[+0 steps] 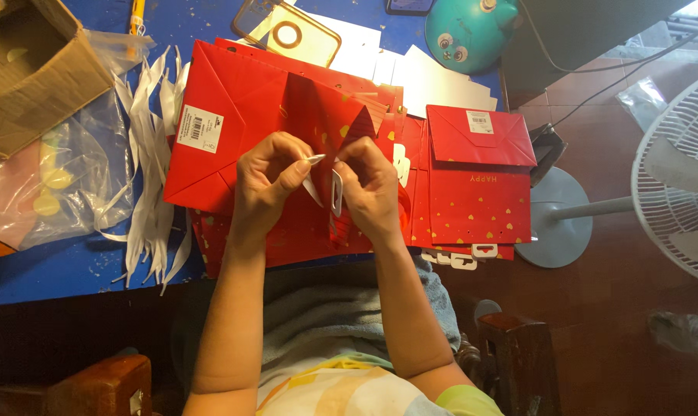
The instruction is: The person assembles red Valentine's Day gift boxes by threading white ribbons through the handle slots and tying them. The person handles multiple boxes one at a time, threading the ribbon, pulling it through, and tying a knot before stacking the finished boxes.
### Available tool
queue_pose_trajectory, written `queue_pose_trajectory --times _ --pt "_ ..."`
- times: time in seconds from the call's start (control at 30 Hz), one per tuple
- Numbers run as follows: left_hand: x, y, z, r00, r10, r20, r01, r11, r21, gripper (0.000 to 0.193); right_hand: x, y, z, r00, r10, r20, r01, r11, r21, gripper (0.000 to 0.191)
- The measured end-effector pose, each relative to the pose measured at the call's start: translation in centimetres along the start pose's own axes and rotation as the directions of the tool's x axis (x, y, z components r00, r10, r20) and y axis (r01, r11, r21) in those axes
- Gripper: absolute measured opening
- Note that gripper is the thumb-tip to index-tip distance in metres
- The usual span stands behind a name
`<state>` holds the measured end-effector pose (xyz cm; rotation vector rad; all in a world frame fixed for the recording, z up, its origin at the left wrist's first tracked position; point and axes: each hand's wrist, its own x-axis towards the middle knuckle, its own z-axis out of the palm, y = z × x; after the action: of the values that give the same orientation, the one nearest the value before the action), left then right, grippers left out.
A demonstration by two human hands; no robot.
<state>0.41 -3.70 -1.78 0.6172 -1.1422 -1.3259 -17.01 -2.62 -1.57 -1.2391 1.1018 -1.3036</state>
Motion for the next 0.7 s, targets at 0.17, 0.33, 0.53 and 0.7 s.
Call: queue_pose_trajectory --times 0.17,0.33,0.53,0.7 --pt "0.3 0.8 0.5 0.998 0.061 0.026 -0.062 0.998 0.013 0.006 0.6 -2.3 0.1 0.999 -0.017 0.033 0.013 0.994 0.105 0.020" --pt "0.2 2.1 0.8 0.997 0.068 0.033 -0.069 0.997 0.019 0.006 1.1 -5.7 0.6 0.974 -0.165 0.157 0.172 0.985 -0.034 0.030" --pt "-0.2 2.4 0.8 0.989 0.130 -0.064 -0.129 0.992 0.012 0.008 2.2 -4.9 0.0 0.921 -0.237 0.310 0.332 0.894 -0.301 0.020" --pt "-0.4 2.6 1.1 0.974 0.202 -0.103 -0.200 0.979 0.032 0.008 2.2 -1.9 0.5 0.911 -0.084 0.404 0.283 0.840 -0.463 0.022"
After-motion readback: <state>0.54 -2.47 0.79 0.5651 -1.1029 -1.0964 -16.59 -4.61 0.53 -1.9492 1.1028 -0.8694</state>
